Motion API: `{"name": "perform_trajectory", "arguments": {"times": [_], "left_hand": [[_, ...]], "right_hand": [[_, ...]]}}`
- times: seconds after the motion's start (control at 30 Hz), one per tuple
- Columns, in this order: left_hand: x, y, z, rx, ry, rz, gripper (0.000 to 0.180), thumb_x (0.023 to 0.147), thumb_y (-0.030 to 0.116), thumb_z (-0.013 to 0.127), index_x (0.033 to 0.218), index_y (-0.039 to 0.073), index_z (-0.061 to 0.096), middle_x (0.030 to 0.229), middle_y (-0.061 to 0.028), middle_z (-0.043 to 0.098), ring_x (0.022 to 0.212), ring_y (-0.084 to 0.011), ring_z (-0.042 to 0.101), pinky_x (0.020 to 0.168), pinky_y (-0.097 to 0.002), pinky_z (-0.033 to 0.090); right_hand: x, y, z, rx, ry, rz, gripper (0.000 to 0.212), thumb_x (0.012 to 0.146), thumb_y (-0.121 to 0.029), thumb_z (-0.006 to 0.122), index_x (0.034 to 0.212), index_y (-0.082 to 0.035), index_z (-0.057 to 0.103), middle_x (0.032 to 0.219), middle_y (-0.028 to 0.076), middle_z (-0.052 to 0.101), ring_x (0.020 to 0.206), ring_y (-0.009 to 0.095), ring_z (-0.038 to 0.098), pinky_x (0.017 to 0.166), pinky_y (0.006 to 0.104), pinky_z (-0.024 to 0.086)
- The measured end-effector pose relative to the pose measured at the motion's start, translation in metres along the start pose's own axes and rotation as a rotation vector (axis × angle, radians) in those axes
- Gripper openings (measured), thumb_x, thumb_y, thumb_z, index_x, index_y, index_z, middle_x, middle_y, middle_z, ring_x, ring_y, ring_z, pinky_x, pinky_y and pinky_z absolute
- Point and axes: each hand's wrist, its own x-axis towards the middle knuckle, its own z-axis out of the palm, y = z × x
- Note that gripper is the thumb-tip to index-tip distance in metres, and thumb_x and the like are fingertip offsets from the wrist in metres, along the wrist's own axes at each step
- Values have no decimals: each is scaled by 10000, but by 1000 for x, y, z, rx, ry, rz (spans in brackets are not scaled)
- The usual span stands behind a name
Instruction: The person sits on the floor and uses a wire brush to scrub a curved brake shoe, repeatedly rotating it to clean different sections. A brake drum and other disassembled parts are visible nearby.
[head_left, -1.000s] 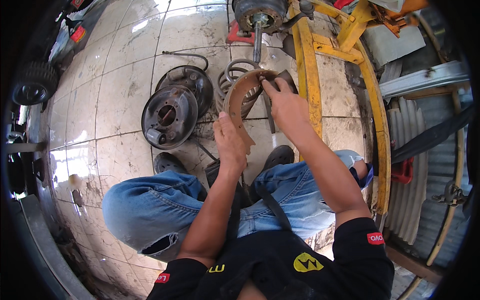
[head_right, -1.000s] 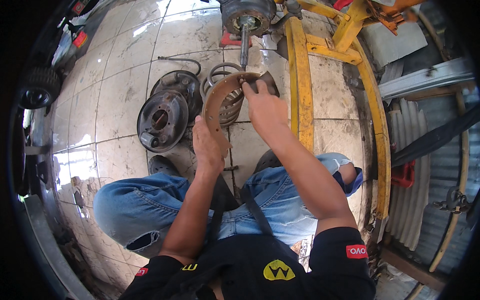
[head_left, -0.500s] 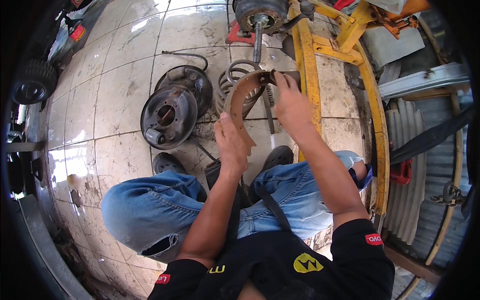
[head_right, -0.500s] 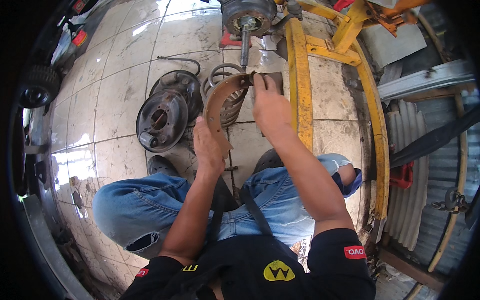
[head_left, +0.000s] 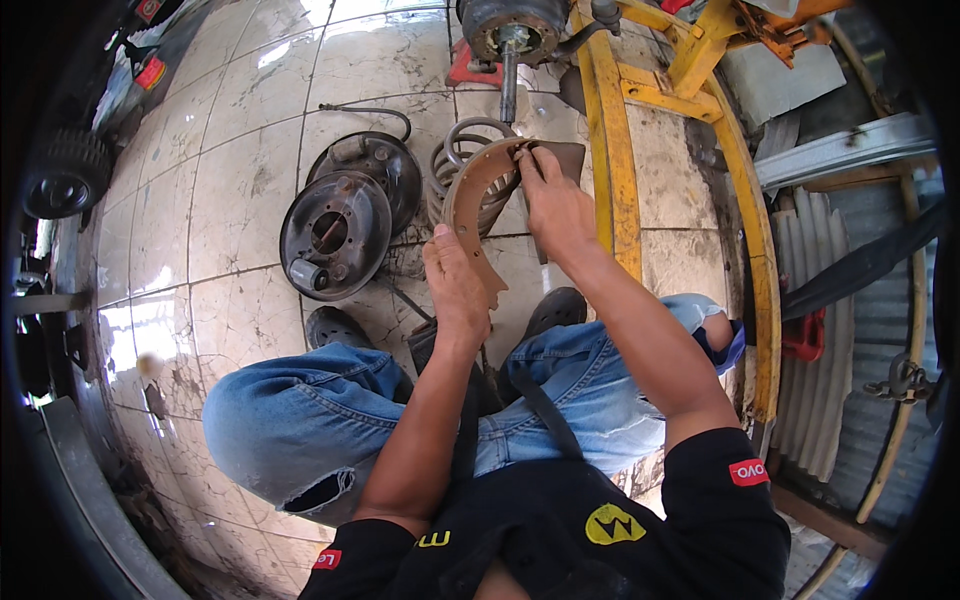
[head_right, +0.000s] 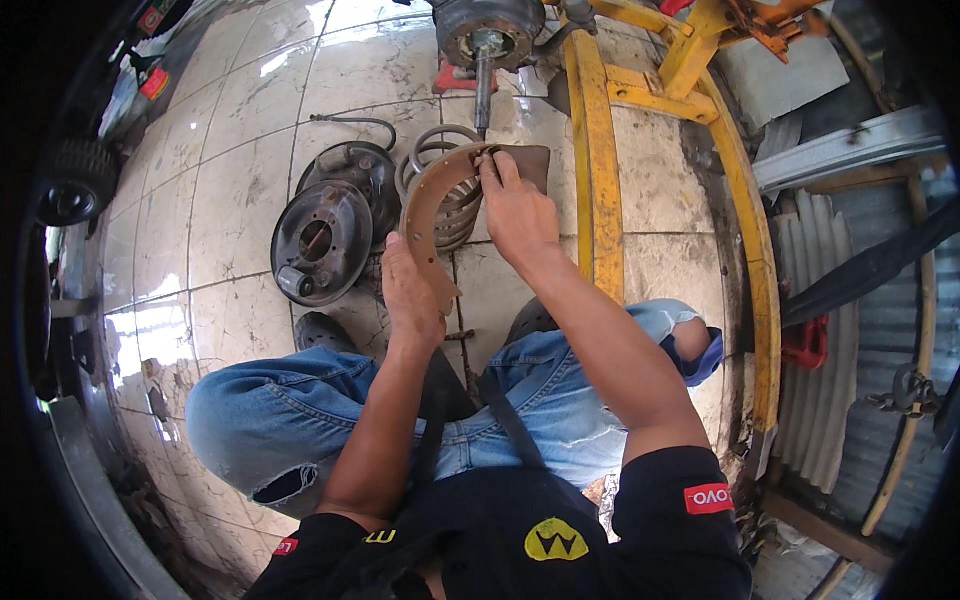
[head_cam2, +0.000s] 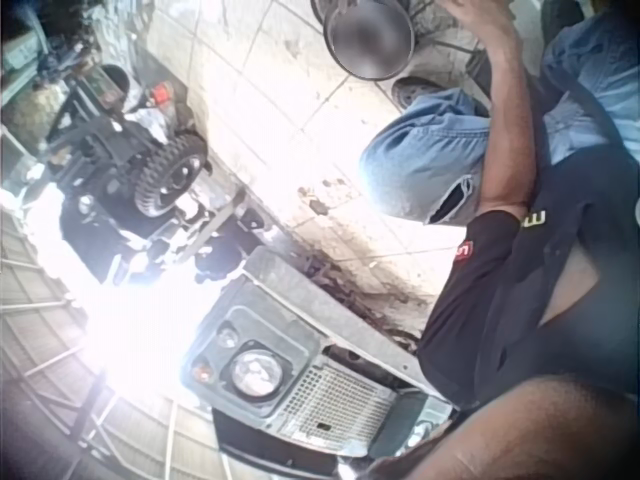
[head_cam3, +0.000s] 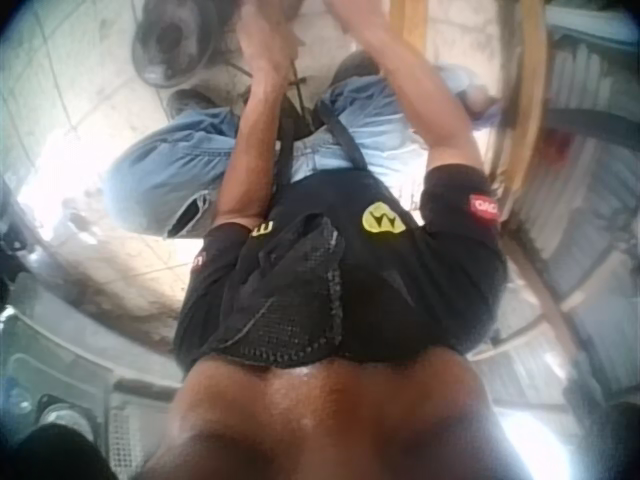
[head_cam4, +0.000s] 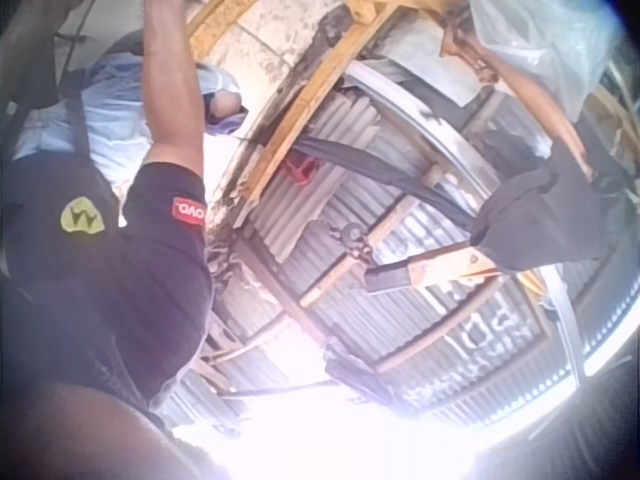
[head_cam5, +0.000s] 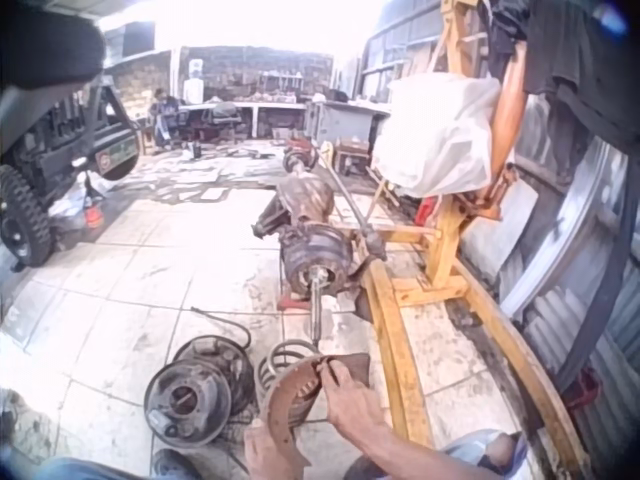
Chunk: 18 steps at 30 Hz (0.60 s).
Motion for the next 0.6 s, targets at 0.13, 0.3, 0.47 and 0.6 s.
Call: {"name": "perform_trajectory", "arguments": {"times": [0.13, 0.3, 0.47, 0.6], "left_hand": [[-2, 4, 1, -16, -3, -10, 423, 1056, 470, 364, 1040, 61, 474, 806, -51, 510, 611, -124, 503, 441, -274, 441], [4, -6, -2, -25, 10, 28, 421, 1056, 463, 379, 1024, 58, 491, 824, -43, 517, 663, -113, 496, 500, -269, 446], [4, -5, -1, -8, 27, -16, 425, 1054, 466, 378, 1031, 60, 501, 803, -48, 525, 612, -126, 504, 463, -279, 438], [-2, 4, 2, -11, 5, -76, 429, 1050, 472, 372, 1046, 65, 505, 766, -51, 525, 554, -142, 510, 413, -294, 429]], "right_hand": [[-1, 5, -1, -4, -10, 23, 555, 848, -6, 506, 1398, -78, 476, 1412, 128, 468, 1023, 377, 642, 856, 470, 533], [1, -1, -4, 97, 5, 85, 545, 840, 1, 515, 1380, -76, 497, 1395, 121, 492, 1044, 368, 639, 869, 462, 531], [0, 6, -5, 139, 20, 8, 538, 832, 14, 512, 1362, -72, 514, 1384, 122, 503, 1075, 374, 626, 885, 460, 527], [0, 3, -12, 90, -33, 90, 542, 821, 20, 518, 1354, -76, 528, 1383, 114, 505, 1098, 372, 616, 890, 451, 529]]}}
